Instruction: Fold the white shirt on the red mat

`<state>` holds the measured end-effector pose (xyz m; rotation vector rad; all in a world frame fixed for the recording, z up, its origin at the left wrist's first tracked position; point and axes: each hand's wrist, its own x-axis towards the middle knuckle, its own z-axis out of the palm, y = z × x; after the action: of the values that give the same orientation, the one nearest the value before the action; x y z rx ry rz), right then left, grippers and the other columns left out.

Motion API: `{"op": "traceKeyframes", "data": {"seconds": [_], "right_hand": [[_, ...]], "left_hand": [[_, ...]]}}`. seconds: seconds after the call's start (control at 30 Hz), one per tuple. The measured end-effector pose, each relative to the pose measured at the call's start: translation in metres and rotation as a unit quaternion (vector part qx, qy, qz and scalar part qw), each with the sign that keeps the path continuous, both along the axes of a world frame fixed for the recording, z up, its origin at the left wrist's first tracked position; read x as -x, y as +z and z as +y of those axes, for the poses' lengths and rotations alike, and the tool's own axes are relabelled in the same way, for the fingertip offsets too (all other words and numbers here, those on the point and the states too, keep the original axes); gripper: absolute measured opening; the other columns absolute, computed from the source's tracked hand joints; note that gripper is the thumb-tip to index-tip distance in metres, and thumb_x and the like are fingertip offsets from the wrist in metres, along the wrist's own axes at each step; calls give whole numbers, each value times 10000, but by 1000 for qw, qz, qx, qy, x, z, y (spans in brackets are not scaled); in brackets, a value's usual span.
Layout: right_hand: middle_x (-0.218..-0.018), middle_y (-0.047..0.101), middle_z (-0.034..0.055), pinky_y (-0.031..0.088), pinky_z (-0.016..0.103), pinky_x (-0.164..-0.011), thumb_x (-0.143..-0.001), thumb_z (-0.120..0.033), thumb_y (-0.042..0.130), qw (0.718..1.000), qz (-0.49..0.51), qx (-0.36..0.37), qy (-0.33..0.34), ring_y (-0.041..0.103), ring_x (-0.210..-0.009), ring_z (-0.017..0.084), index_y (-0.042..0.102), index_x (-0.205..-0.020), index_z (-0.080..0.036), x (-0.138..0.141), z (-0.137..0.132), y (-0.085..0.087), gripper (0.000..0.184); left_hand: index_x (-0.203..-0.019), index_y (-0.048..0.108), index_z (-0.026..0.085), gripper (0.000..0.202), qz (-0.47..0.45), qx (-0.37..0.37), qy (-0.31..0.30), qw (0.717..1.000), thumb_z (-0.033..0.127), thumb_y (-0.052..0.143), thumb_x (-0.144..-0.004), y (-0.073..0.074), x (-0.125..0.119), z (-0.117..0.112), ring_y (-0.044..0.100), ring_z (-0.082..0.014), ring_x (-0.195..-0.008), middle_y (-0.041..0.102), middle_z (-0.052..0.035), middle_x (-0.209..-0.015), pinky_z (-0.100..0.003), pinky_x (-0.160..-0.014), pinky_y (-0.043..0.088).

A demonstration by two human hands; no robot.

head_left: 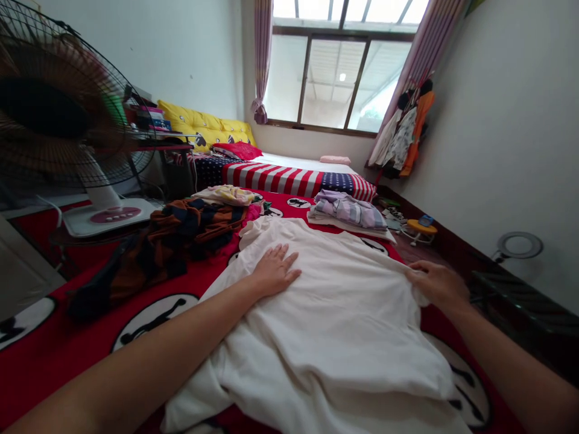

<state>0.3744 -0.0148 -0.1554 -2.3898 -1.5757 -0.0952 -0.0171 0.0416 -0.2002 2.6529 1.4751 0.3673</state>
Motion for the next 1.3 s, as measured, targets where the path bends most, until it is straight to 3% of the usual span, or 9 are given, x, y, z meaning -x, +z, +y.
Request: {"op": "traceKeyframes", "data": {"seconds": [0.1,0.2,0.43,0.57,0.8,0.93,1.13,1.2,1.3], "right_hand": [[-1032,697,151,435,383,-656,-750,-324,542,997,-31,54,-42,643,-932,358,755,-902,-206,-12,4,15,286],[-1153,648,167,430,374,-720,-796,-243,474,997,-71,-5,-23,623,-1009,335,716,-1032,-179,-4,25,22,344],[-1044,701,111,456,309,-714,-734,-372,657,999,-35,1,40,640,-965,286,721,-998,-182,44,98,10,332],[-865,722,72,465,281,-663,-659,-282,710,999,-19,10,43,664,-855,257,739,-806,-190,44,120,11,176],[-1204,606,210,475,386,-853,-754,-182,590,997,-31,-69,-21,582,-1109,337,627,-1184,-94,59,121,3,441],[-1326,549,147,395,351,-1029,-850,-301,539,981,-2,-152,121,502,-1237,259,530,-1301,-115,106,114,-19,487],[-1446,461,98,319,453,-1100,-910,-423,454,977,7,-41,211,415,-1330,269,541,-1318,-156,134,102,-42,495],[-1448,459,93,312,444,-1106,-914,-420,451,977,10,-40,209,408,-1336,257,536,-1324,-159,131,100,-43,493],[-1442,466,100,311,419,-1108,-911,-404,466,976,14,-42,215,412,-1334,249,548,-1314,-156,129,99,-41,480]], "left_hand": [[-1453,379,184,618,-3,2,6,1000,533,327,-946,2,-2,0,184,-312,-1442,239,-154,-1556,-475,-1163,149],[-1451,384,188,615,-5,1,9,1000,532,334,-944,3,-3,1,179,-314,-1443,234,-153,-1558,-480,-1160,160],[-1445,401,207,591,-12,-11,15,1000,522,327,-950,1,-2,-2,184,-291,-1444,248,-151,-1552,-460,-1166,169],[-1449,395,225,598,-18,-17,17,1000,538,325,-944,0,-3,-3,181,-283,-1446,241,-142,-1556,-453,-1169,171],[-1461,373,230,610,-26,-3,19,999,546,326,-941,2,-3,-2,158,-288,-1450,215,-141,-1563,-464,-1173,155],[-1458,379,219,612,-34,0,13,999,543,344,-940,0,-3,-3,154,-299,-1449,215,-151,-1560,-475,-1172,153],[-1370,494,204,516,-129,-6,-3,992,451,481,-917,8,4,3,320,-272,-1398,366,-124,-1506,-425,-1151,269],[-1324,523,213,439,-190,-64,35,979,358,504,-910,22,17,9,430,-229,-1323,460,-94,-1441,-359,-1088,375],[-1317,507,199,483,-180,-181,192,948,343,560,-858,48,45,21,501,-268,-1212,553,-105,-1304,-381,-993,446]]}}
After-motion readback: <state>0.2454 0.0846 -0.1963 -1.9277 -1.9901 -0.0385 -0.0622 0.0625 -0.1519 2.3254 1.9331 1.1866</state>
